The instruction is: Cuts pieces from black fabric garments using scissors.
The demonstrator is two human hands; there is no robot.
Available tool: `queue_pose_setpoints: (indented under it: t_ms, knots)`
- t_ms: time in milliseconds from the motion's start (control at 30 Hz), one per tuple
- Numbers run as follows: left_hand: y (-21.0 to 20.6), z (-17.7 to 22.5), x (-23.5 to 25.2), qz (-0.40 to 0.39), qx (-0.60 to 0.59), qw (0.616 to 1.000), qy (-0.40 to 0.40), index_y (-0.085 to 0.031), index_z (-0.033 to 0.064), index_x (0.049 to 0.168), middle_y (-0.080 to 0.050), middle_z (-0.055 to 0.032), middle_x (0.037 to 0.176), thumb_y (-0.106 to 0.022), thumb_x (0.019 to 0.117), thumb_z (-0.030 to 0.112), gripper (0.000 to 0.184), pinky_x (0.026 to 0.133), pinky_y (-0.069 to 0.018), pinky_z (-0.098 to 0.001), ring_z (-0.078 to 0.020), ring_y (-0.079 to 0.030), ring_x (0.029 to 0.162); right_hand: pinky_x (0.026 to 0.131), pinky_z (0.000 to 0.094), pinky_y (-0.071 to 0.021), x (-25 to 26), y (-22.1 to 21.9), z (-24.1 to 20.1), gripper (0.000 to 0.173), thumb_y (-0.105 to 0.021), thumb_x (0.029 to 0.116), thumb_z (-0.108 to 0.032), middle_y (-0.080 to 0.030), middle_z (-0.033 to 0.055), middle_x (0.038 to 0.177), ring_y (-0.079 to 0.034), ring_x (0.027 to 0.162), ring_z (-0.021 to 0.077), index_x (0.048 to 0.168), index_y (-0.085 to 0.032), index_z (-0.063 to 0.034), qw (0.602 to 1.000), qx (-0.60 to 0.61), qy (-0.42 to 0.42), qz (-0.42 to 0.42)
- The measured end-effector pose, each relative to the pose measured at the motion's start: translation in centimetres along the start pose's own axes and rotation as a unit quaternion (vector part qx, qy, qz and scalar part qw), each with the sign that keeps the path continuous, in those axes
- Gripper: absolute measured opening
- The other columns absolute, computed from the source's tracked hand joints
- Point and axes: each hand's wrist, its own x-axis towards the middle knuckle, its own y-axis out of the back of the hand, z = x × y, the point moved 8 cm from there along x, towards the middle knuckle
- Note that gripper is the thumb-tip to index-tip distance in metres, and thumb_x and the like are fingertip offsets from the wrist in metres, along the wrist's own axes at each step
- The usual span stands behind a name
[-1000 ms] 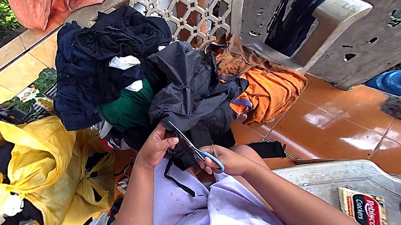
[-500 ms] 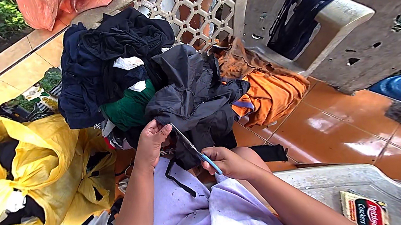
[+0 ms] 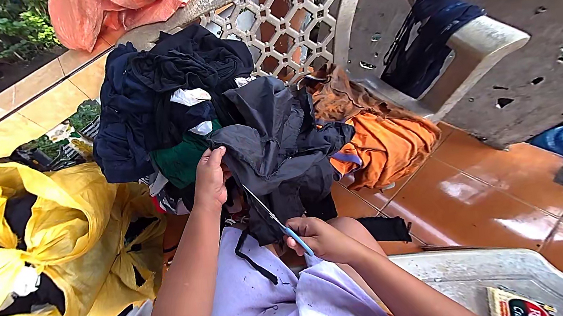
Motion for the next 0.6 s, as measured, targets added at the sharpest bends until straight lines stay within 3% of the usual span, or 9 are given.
queue_pose_setpoints:
  t_ms: [67,133,233,333,433,600]
  knots:
    - [-0.1,-0.9,-0.1,-0.045,0.0,0.999,0.028,-0.051,0.0096,0.133,-0.068,-0.0079,0.1,-0.039,0.1113,0.033,0.034,0.08,-0.0586,-0.0324,-0.0156,-0.069,0.087,0.056,0.0133,-0.0435,0.0,0.0,0.1,0.021,-0.066,0.0934,-0.034,-0.057,-0.0151,0.066,-0.053,0.058,-0.0061,0.083,-0.059,-0.0185,1.0,0.023,0.003,0.002]
    - [0.3,-1.7,-0.8,-0.085,0.031,0.995,0.046,-0.047,0.0057,0.136,-0.068,-0.0101,0.105,-0.039,0.111,0.034,0.039,0.084,-0.0582,-0.0339,-0.0172,-0.07,0.092,0.055,0.0132,-0.044,0.0,0.1,0.1,0.021,-0.067,0.0931,-0.035,-0.058,-0.0147,0.066,-0.053,0.058,-0.0056,0.083,-0.059,-0.0188,1.0,0.029,0.004,0.005]
    - [0.8,-2.5,-2.6,-0.108,0.075,0.99,0.041,-0.049,-0.0007,0.126,-0.065,-0.0079,0.102,-0.056,0.1026,0.008,0.026,0.08,-0.0571,-0.0307,-0.0138,-0.067,0.088,0.055,0.0133,-0.0434,0.1,0.1,0.1,0.02,-0.067,0.0927,-0.034,-0.058,-0.0148,0.066,-0.053,0.058,-0.0056,0.083,-0.059,-0.0184,0.999,0.03,0.0,0.013]
    - [1.1,-3.0,-3.9,-0.117,0.078,0.99,0.03,-0.055,0.0008,0.111,-0.066,-0.0039,0.095,-0.062,0.0929,-0.007,0.021,0.076,-0.0576,-0.0256,-0.0098,-0.066,0.08,0.054,0.0132,-0.0427,0.2,-0.1,-0.1,0.018,-0.066,0.0933,-0.031,-0.057,-0.0143,0.065,-0.052,0.056,-0.0055,0.083,-0.059,-0.0178,0.999,0.037,-0.006,0.02]
    - [1.3,-3.0,-4.1,-0.112,0.058,0.992,0.006,-0.058,0.0005,0.106,-0.066,-0.0026,0.088,-0.058,0.0913,-0.012,0.019,0.072,-0.0574,-0.0242,-0.0087,-0.065,0.074,0.053,0.013,-0.0421,0.3,-0.3,-0.1,0.019,-0.066,0.0938,-0.031,-0.057,-0.0149,0.064,-0.052,0.055,-0.0059,0.082,-0.059,-0.0188,0.999,0.049,-0.005,0.015]
    - [1.2,-2.7,-4.1,-0.134,0.035,0.99,-0.017,-0.058,-0.0002,0.114,-0.067,-0.0039,0.098,-0.06,0.0917,-0.007,0.024,0.08,-0.057,-0.0263,-0.01,-0.066,0.085,0.054,0.0133,-0.0427,0.3,-0.3,-0.1,0.017,-0.066,0.0936,-0.029,-0.057,-0.0144,0.065,-0.052,0.056,-0.0055,0.082,-0.06,-0.0183,0.998,0.056,-0.007,0.017]
